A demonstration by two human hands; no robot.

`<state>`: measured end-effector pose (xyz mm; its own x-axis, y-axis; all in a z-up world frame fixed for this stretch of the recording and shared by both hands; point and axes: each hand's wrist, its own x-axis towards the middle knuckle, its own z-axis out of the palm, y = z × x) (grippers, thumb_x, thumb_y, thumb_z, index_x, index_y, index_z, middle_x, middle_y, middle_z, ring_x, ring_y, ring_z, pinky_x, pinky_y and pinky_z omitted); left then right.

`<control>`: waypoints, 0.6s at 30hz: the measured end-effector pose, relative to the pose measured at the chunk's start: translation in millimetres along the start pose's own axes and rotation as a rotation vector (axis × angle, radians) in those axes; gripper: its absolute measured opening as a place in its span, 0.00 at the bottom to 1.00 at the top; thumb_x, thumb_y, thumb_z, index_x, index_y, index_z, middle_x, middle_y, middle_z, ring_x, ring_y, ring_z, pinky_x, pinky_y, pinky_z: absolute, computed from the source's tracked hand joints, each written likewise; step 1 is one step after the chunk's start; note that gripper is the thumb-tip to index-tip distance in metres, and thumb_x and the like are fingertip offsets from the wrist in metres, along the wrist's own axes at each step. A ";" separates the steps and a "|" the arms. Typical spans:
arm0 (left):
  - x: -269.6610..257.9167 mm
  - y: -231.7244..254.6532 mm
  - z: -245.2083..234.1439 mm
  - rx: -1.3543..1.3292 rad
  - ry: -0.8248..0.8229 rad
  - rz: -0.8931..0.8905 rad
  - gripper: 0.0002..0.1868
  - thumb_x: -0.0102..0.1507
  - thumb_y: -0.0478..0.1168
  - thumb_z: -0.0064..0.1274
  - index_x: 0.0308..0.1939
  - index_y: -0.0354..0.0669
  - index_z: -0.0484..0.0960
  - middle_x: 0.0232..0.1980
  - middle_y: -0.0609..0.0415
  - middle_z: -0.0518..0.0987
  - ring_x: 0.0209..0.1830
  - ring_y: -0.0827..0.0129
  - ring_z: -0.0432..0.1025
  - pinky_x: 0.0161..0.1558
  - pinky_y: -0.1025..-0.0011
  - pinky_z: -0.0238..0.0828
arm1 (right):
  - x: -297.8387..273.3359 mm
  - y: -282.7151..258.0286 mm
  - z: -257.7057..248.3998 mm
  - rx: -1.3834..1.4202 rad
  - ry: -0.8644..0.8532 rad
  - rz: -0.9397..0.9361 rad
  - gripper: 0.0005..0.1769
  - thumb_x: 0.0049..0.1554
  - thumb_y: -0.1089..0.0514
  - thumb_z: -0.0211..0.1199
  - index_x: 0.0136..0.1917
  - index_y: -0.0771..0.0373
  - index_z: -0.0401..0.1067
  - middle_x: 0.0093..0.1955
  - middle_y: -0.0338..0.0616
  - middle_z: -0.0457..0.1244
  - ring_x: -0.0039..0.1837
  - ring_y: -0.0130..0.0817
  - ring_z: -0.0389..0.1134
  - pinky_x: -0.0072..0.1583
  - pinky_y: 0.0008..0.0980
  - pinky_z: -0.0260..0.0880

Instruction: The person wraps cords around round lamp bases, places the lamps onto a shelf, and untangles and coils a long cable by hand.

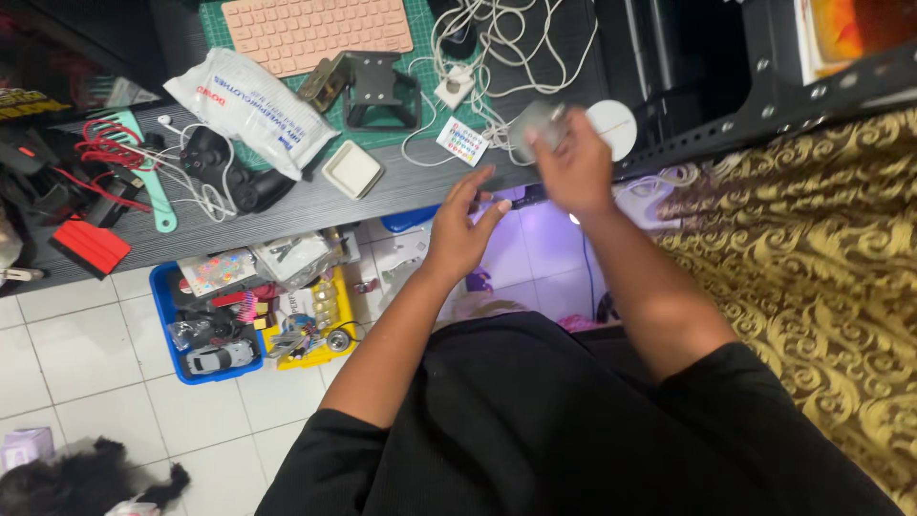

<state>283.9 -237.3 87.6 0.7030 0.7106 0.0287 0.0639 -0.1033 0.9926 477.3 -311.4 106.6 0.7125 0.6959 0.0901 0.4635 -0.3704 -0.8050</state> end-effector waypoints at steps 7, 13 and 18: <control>31.2 -43.8 52.7 -0.383 0.123 -0.331 0.21 0.64 0.38 0.61 0.60 0.36 0.78 0.52 0.51 0.83 0.43 0.77 0.75 0.46 0.77 0.74 | 149.6 66.3 -21.8 -0.481 0.047 -0.190 0.19 0.59 0.54 0.74 0.54 0.69 0.72 0.52 0.63 0.69 0.54 0.61 0.70 0.54 0.51 0.69; 39.1 -71.0 65.9 -0.411 0.217 -0.436 0.20 0.64 0.37 0.59 0.58 0.33 0.78 0.51 0.50 0.82 0.41 0.77 0.75 0.44 0.78 0.74 | 217.1 129.2 5.6 -0.569 0.019 -0.029 0.22 0.55 0.56 0.73 0.52 0.75 0.70 0.52 0.68 0.67 0.56 0.64 0.68 0.58 0.50 0.68; 39.0 -83.3 59.3 -0.371 0.321 -0.464 0.19 0.64 0.37 0.59 0.57 0.33 0.78 0.50 0.51 0.82 0.40 0.77 0.74 0.44 0.78 0.73 | 238.1 139.3 14.3 -0.581 -0.052 0.201 0.23 0.56 0.58 0.70 0.57 0.76 0.67 0.55 0.67 0.66 0.59 0.60 0.69 0.60 0.45 0.71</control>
<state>348.0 -242.2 -1.0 0.4123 0.8015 -0.4332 0.0206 0.4671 0.8839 704.0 -188.5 7.5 0.7958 0.6014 -0.0711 0.5444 -0.7619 -0.3509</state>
